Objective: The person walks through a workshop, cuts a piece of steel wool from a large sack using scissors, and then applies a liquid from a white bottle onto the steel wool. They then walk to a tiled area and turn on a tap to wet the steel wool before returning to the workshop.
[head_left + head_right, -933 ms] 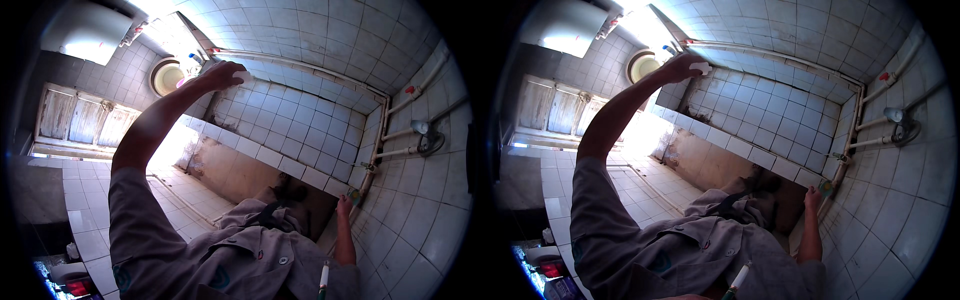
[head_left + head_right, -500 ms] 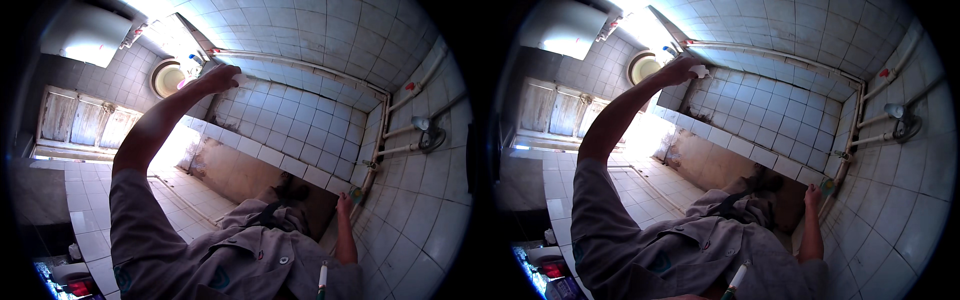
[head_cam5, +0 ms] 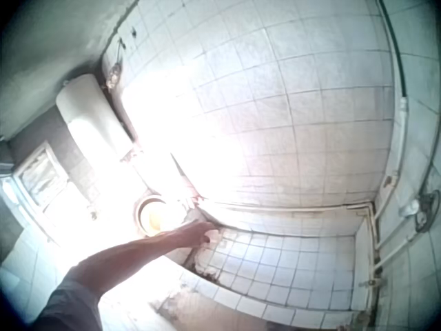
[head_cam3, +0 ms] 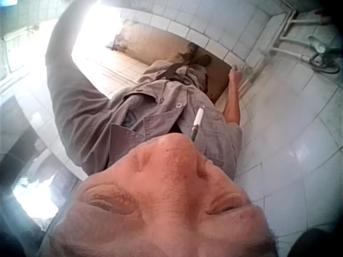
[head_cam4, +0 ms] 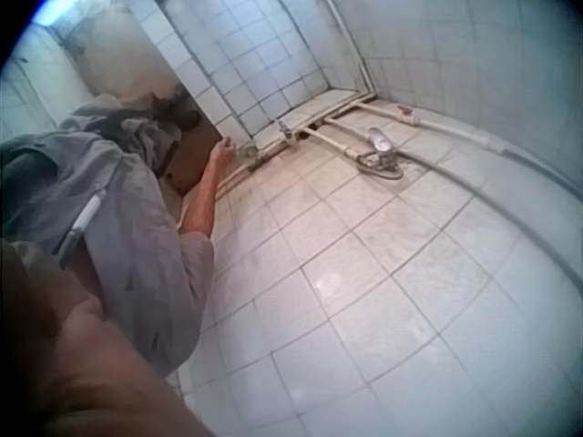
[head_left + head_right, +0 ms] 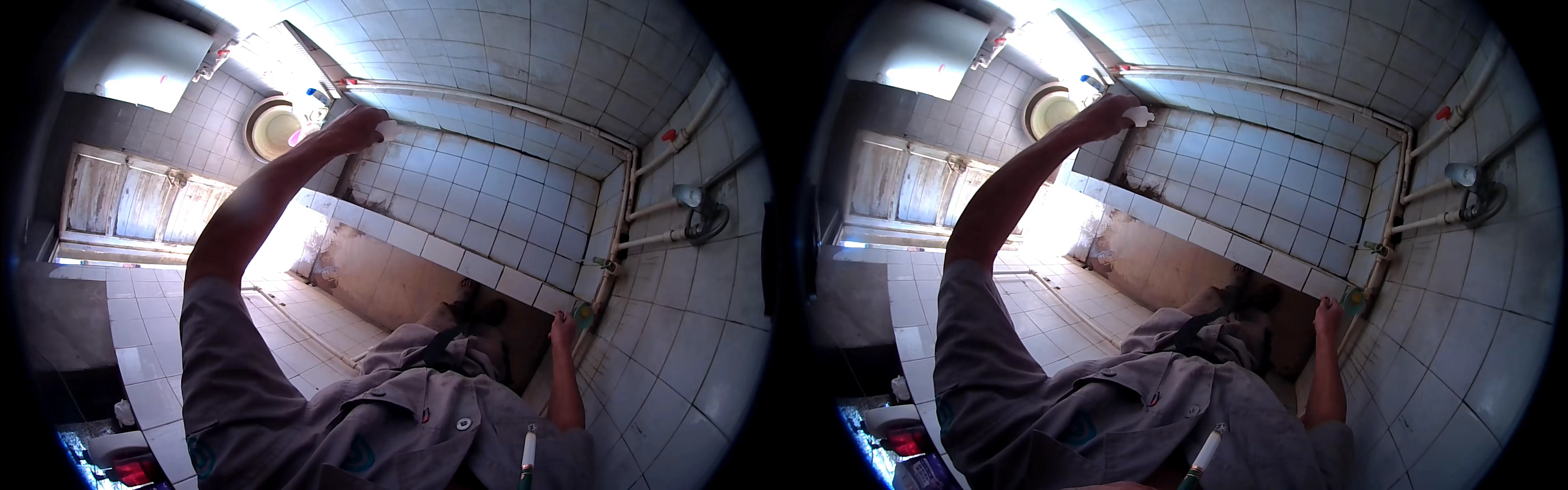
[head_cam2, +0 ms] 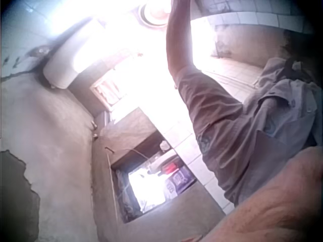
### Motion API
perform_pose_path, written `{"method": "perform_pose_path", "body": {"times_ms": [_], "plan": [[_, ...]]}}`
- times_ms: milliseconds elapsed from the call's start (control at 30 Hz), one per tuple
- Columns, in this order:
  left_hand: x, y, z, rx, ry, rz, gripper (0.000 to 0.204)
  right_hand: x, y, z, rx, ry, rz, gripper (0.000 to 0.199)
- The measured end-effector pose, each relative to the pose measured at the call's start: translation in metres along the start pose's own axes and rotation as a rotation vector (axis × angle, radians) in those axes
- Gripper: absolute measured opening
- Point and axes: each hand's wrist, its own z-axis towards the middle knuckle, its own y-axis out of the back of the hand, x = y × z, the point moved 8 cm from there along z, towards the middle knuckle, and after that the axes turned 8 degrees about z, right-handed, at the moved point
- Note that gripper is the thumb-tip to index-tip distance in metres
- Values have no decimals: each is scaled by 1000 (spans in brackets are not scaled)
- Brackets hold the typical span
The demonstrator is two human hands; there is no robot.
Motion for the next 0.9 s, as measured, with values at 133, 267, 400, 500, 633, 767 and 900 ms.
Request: {"method": "perform_pose_path", "body": {"times_ms": [133, 267, 400, 500, 633, 767, 900], "plan": [[1, -3, 0, -22, -10, -11, 24, -2, -1, 0, 20, -33, -20, 24], [0, -1, 0, -23, -10, -6, 22, -7, -2, 1, 20, -43, -12, 24], [-5, 3, -3, -52, 4, -19, 20, -2, -2, -1, 23, -37, 0, 24], [-4, 2, -5, -70, -6, -24, 18, 0, -2, -2, 29, -40, 2, 25], [-2, -2, -6, -41, 35, -33, 17, 0, -1, -3, 35, -49, 1, 25], [-6, -1, -7, -67, 1, 7, 15, -5, 0, -1, 35, -63, 11, 26], [-6, -1, -8, -64, 5, 10, 14, -5, 0, 0, 37, -59, 4, 26]]}}
